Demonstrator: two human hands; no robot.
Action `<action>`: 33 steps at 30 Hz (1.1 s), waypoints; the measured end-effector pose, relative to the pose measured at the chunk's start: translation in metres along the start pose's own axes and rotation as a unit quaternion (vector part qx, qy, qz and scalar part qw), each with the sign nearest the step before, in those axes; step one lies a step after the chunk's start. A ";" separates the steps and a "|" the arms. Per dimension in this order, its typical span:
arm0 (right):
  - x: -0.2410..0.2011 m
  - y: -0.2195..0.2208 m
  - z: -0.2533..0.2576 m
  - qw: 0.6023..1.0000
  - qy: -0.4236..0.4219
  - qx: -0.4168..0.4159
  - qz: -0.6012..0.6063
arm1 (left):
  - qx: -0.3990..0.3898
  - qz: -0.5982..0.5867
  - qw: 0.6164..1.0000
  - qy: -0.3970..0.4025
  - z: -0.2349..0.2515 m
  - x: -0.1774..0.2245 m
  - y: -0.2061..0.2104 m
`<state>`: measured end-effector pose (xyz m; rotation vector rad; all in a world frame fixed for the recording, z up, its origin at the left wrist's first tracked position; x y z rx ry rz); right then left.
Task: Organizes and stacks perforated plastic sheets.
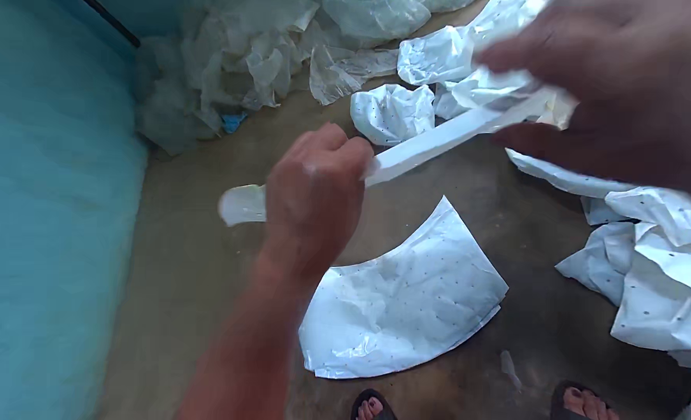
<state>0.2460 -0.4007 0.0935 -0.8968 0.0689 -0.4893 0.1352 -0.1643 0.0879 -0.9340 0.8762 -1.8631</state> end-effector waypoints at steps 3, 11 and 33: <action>-0.033 0.037 -0.027 0.997 -0.069 -0.039 0.011 | -0.035 0.043 0.998 -0.015 -0.053 0.007 -0.002; -0.117 0.166 -0.209 0.943 -0.120 -0.258 0.171 | -0.430 -0.041 0.842 -0.323 -0.270 -0.032 0.115; -0.140 0.277 -0.305 0.885 0.243 -0.392 0.063 | -0.152 0.016 0.781 -0.605 -0.327 -0.110 0.236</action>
Point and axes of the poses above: each hand's wrist, its own z-axis towards the middle knuckle, its own y-axis out of the palm, x = y × z, the point moved 2 cm from there along z, towards the middle knuckle, and after that the axes turned 15 degrees about -z, right-handed, at the moved point
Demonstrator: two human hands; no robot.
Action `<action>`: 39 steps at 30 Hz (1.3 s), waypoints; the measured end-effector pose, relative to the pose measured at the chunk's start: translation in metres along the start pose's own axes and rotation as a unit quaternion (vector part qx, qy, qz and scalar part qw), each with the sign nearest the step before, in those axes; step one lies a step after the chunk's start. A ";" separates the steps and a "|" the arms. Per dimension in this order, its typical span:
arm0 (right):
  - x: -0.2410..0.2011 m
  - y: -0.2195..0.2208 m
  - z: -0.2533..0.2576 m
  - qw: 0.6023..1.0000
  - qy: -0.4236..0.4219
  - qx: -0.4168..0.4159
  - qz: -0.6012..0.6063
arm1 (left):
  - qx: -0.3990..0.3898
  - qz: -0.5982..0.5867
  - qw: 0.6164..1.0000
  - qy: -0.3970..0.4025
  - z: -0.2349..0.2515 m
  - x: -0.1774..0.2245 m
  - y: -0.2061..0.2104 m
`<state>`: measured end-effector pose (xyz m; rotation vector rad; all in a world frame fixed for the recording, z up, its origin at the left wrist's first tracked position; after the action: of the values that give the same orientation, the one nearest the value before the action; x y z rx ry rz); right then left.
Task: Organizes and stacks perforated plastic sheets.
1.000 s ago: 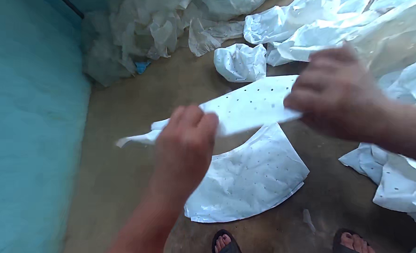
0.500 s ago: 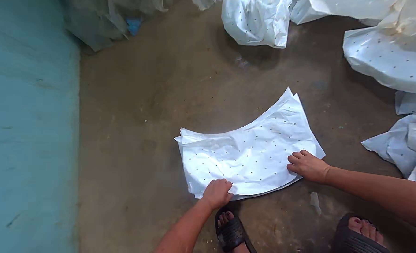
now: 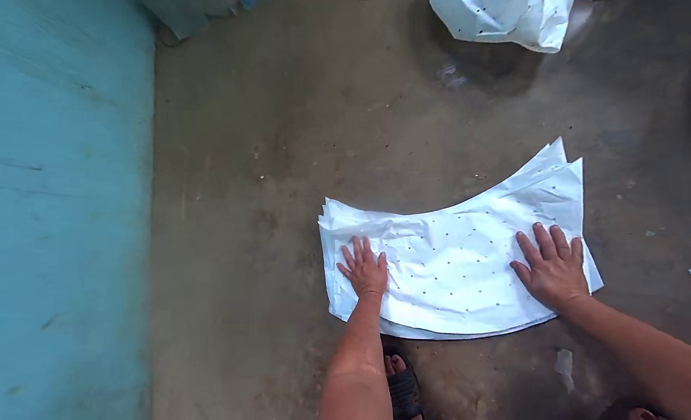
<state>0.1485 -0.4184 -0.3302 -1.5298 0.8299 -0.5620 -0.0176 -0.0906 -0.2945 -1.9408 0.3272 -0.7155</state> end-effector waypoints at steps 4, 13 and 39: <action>0.003 0.006 -0.004 1.000 0.007 0.020 -0.018 | 0.001 0.017 1.000 0.014 0.007 -0.055 -0.011; -0.009 -0.022 0.004 0.995 0.010 -0.086 -0.055 | -0.285 0.070 0.954 0.053 0.008 -0.042 -0.086; -0.336 -0.159 0.289 0.949 -0.006 -0.215 0.231 | 0.007 -0.063 0.963 0.262 -0.041 -0.087 0.000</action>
<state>0.1880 0.0241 -0.1746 -1.6441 1.3157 -0.0200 -0.1107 -0.0757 -0.3110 -1.7451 0.5192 -1.3145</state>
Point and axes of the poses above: each hand's wrist, its own z-axis towards the middle knuckle, its own y-axis out of the palm, x = y × z, the point moved 2 cm from there along z, towards the middle knuckle, and after that the axes turned 15 degrees about -z, right-handed, at the moved point
